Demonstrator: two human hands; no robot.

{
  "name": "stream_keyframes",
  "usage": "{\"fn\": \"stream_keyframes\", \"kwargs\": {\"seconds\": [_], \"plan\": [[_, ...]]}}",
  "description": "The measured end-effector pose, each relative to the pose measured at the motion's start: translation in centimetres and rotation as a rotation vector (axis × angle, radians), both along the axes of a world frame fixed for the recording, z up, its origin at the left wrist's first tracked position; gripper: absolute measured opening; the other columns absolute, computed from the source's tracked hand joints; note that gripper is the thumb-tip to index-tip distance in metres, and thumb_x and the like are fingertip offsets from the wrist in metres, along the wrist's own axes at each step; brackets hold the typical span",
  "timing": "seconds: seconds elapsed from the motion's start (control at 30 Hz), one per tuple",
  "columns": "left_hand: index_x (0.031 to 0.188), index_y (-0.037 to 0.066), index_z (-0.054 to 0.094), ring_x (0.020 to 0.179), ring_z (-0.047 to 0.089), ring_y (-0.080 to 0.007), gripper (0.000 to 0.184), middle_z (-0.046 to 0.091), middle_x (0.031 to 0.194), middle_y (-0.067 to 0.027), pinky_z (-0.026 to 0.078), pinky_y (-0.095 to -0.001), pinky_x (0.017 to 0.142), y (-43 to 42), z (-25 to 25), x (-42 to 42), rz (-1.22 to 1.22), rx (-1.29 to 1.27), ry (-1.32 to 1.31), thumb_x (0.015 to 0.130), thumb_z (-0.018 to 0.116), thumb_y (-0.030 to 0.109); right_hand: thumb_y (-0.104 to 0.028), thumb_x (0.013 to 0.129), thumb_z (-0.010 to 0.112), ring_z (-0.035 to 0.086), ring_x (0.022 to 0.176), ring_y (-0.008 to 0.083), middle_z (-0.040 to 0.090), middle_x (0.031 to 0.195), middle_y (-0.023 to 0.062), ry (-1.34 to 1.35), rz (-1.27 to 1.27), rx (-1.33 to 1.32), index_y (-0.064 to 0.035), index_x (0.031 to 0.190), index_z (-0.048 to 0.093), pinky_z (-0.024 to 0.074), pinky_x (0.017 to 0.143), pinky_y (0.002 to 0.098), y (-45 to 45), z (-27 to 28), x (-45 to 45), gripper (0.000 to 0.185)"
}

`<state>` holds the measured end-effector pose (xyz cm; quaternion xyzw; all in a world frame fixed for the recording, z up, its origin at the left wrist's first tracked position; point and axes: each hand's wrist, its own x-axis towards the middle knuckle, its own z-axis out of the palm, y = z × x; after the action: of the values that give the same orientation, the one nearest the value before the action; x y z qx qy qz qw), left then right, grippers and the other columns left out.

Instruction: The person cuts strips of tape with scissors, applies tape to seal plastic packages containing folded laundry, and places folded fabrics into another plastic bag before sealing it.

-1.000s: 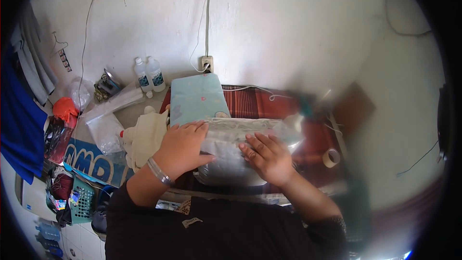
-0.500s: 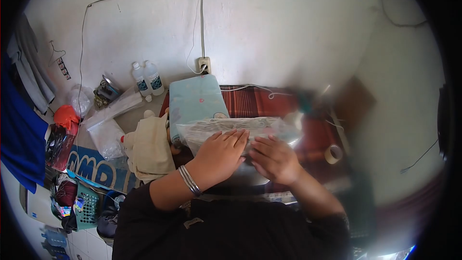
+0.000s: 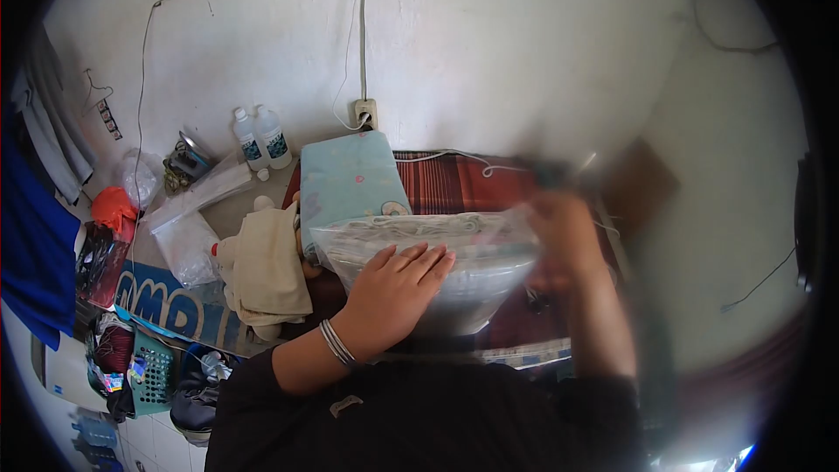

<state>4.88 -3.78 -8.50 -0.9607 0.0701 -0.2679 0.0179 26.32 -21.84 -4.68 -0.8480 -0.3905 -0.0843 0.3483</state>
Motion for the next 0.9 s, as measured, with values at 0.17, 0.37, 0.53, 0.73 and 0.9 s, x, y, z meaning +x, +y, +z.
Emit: {"fn": "stream_keyframes", "kwargs": {"seconds": [0.17, 0.37, 0.53, 0.73, 0.9], "plan": [[0.129, 0.01, 0.052, 0.116, 0.055, -0.0213, 0.051, 0.057, 0.128, -0.0045, 0.042, -0.0416, 0.097, -0.1, 0.0, -0.1, 0.005, 0.001, -0.015, 0.08, 0.064, 0.019, -0.003, 0.078, 0.06, 0.061, 0.072, 0.0135, 0.067, 0.08, 0.0077, 0.289, 0.093, 0.17, -0.005, 0.1, 0.069, 0.0483, 0.067, 0.028, -1.1, -0.2, 0.8, 0.023], [0.128, 0.01, 0.054, 0.115, 0.056, -0.0208, 0.05, 0.058, 0.127, -0.0036, 0.043, -0.0413, 0.096, 0.0, -0.1, 0.0, 0.001, 0.006, -0.03, 0.08, 0.065, 0.02, 0.007, 0.082, 0.052, 0.057, 0.071, 0.0097, 0.065, 0.081, 0.0036, 0.803, 0.515, 0.249, -0.0002, 0.092, 0.07, 0.0453, 0.067, 0.0235, -4.0, -2.8, 4.5, 0.022], [0.128, 0.01, 0.054, 0.115, 0.056, -0.0206, 0.051, 0.058, 0.127, -0.0035, 0.044, -0.0412, 0.095, 0.0, -0.1, -0.1, -0.007, 0.005, -0.02, 0.079, 0.065, 0.02, 0.003, 0.08, 0.054, 0.056, 0.073, 0.0105, 0.064, 0.083, 0.0045, 0.831, 0.473, 0.318, -0.0011, 0.085, 0.07, 0.0454, 0.066, 0.0266, -4.6, -2.8, 3.5, 0.017], [0.128, 0.01, 0.054, 0.114, 0.056, -0.0207, 0.05, 0.057, 0.128, -0.0036, 0.044, -0.0413, 0.095, 0.0, 0.0, -0.1, 0.002, 0.017, -0.015, 0.08, 0.065, 0.02, -0.009, 0.068, 0.063, 0.06, 0.094, 0.0286, 0.064, 0.101, 0.0135, -0.346, 0.192, 0.274, -0.0017, 0.083, 0.067, 0.0477, 0.083, 0.0378, -2.9, 0.5, -0.9, 0.017], [0.128, 0.01, 0.054, 0.115, 0.056, -0.021, 0.048, 0.057, 0.128, -0.0036, 0.044, -0.041, 0.095, -0.2, 0.4, -0.1, 0.001, 0.038, 0.011, 0.081, 0.063, 0.019, -0.023, 0.07, 0.075, 0.057, 0.113, 0.0259, 0.062, 0.115, 0.0057, -0.551, 0.388, -0.115, -0.015, 0.11, 0.066, 0.035, 0.104, 0.0511, 0.1, -0.2, -7.0, 0.041]]}}
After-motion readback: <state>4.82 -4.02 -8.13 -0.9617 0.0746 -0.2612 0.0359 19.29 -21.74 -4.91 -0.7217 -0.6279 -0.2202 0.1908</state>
